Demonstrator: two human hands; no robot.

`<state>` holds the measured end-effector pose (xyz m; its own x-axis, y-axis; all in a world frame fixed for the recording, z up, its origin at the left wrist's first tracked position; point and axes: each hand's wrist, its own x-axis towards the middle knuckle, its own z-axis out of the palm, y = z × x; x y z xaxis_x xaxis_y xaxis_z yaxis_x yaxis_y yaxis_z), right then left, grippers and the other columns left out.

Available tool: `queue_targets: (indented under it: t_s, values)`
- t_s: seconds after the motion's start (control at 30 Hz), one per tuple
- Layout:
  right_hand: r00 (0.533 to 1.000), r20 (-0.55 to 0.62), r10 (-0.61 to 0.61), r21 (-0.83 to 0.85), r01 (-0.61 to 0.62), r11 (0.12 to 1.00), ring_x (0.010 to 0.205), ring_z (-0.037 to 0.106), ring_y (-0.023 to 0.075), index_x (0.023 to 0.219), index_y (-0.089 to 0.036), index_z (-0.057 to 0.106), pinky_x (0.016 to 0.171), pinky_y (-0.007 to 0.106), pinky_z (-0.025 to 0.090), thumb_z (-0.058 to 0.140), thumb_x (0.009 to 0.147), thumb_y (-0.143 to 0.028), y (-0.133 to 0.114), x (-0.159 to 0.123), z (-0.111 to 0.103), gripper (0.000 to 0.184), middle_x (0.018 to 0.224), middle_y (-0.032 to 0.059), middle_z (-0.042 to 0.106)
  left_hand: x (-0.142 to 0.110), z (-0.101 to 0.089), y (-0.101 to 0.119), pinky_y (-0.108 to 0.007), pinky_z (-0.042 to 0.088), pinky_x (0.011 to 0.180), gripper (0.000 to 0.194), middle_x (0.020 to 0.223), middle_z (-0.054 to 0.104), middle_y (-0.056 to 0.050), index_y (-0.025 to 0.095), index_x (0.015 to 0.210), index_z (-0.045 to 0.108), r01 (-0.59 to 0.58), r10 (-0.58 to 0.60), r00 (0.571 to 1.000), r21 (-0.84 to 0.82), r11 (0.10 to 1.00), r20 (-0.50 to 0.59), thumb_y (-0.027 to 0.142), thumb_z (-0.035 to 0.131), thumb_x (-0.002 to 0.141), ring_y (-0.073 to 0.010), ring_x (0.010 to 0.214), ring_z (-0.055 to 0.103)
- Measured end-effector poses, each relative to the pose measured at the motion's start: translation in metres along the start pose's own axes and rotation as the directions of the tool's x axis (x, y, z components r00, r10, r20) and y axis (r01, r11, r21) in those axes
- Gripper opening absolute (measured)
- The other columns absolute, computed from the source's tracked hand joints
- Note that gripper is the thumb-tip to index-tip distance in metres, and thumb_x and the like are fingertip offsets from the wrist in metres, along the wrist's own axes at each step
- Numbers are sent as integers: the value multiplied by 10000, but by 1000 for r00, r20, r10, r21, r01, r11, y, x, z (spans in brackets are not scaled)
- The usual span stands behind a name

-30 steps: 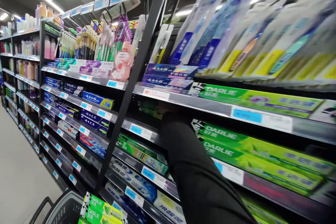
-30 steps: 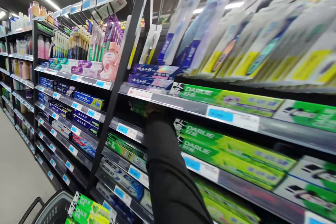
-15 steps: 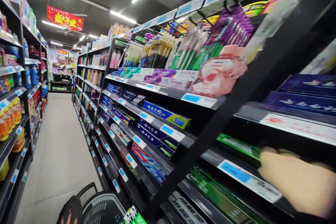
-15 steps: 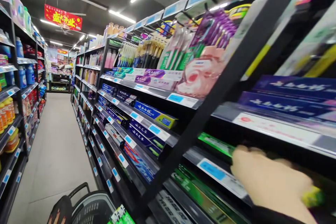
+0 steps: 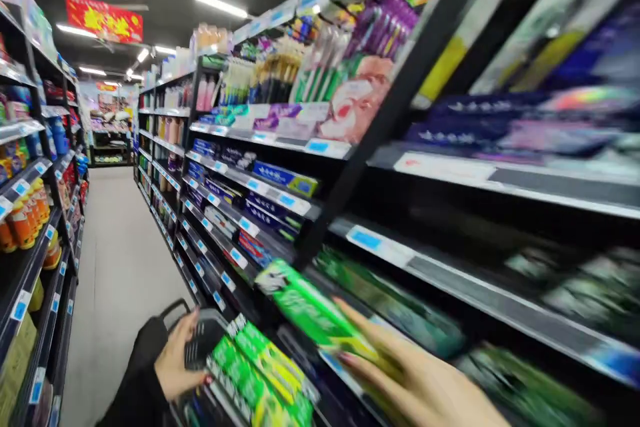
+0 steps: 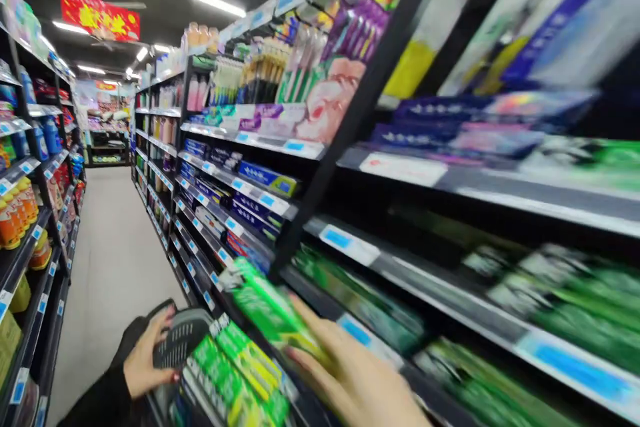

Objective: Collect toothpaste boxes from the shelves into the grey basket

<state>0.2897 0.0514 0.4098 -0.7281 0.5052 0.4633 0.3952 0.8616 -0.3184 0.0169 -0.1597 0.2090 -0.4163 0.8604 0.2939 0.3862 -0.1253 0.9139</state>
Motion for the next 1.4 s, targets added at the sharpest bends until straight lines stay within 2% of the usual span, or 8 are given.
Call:
queue_targets:
  t_s: [0.1, 0.3, 0.53, 0.77, 0.93, 1.07, 1.2, 1.4]
  values:
    - [929, 366, -42, 356, -98, 929, 1090, 653, 307, 1352, -255, 569, 919, 408, 538, 562, 844, -580, -77, -33, 13, 603, 1241, 92, 665, 3, -22, 75, -478, 470, 1019, 1156, 1597, 204, -143, 331, 1520, 216, -220, 250, 956, -193, 956, 151, 360, 874, 569, -344, 1327, 440]
    - [885, 455, -95, 535, -187, 824, 1113, 628, 270, 1328, -259, 586, 981, 396, 486, 641, 859, -437, -118, -68, 29, 504, 1251, 62, 659, 5, -52, 136, -341, 506, 921, 657, 1146, 678, -122, 238, 1226, 613, -318, 426, 837, -330, 889, 342, 298, 872, 626, -261, 1062, 642]
    - [950, 312, 34, 489, -191, 851, 1159, 579, 280, 1343, -243, 538, 974, 379, 497, 766, 722, -517, -118, -124, 17, 716, 1285, 112, 580, -14, -41, 135, -271, 531, 713, 552, 902, 711, -93, 167, 996, 674, -186, 302, 917, -391, 901, 261, 405, 898, 551, -218, 826, 685]
    - [940, 22, 341, 740, -245, 627, 1005, 634, 246, 1097, -253, 653, 810, 320, 555, 783, 727, -429, -125, -155, 34, 430, 1080, 92, 645, -15, -42, 132, -284, 529, 711, 622, 909, 713, -91, 161, 964, 682, -62, 128, 975, -332, 941, 183, 430, 921, 457, -229, 821, 677]
    - [823, 159, 545, 875, -373, 309, 801, 678, 217, 1039, -217, 647, 641, 291, 569, 758, 708, -536, -124, -152, 57, 472, 966, 77, 696, -14, -37, 144, -264, 537, 719, 466, 952, 706, -91, 148, 960, 709, 94, -45, 981, -261, 961, 188, 448, 827, 625, -210, 847, 655]
    - [740, 284, 610, 893, -436, 114, 513, 607, 160, 992, -177, 645, 475, 273, 518, 680, 749, -596, -116, -153, 81, 485, 687, 32, 660, -14, -32, 146, -309, 581, 567, 502, 856, 686, -74, 131, 942, 668, 378, -321, 916, -250, 891, 241, 510, 790, 635, -214, 694, 669]
    - [718, 310, 624, 891, -448, 72, 442, 572, 159, 1013, -154, 644, 435, 276, 495, 654, 743, -633, -111, -158, 102, 550, 553, 6, 605, -15, -29, 141, -322, 589, 498, 536, 704, 658, -32, 129, 907, 630, 493, -432, 863, -243, 835, 263, 551, 782, 613, -191, 538, 650]
    - [710, 300, 637, 885, -456, 91, 521, 627, 191, 988, -174, 628, 476, 303, 524, 639, 758, -626, -111, -161, 102, 508, 604, 21, 633, -13, -28, 134, -318, 593, 516, 495, 714, 667, -28, 138, 894, 630, 445, -371, 881, -251, 860, 293, 542, 774, 647, -186, 564, 651]
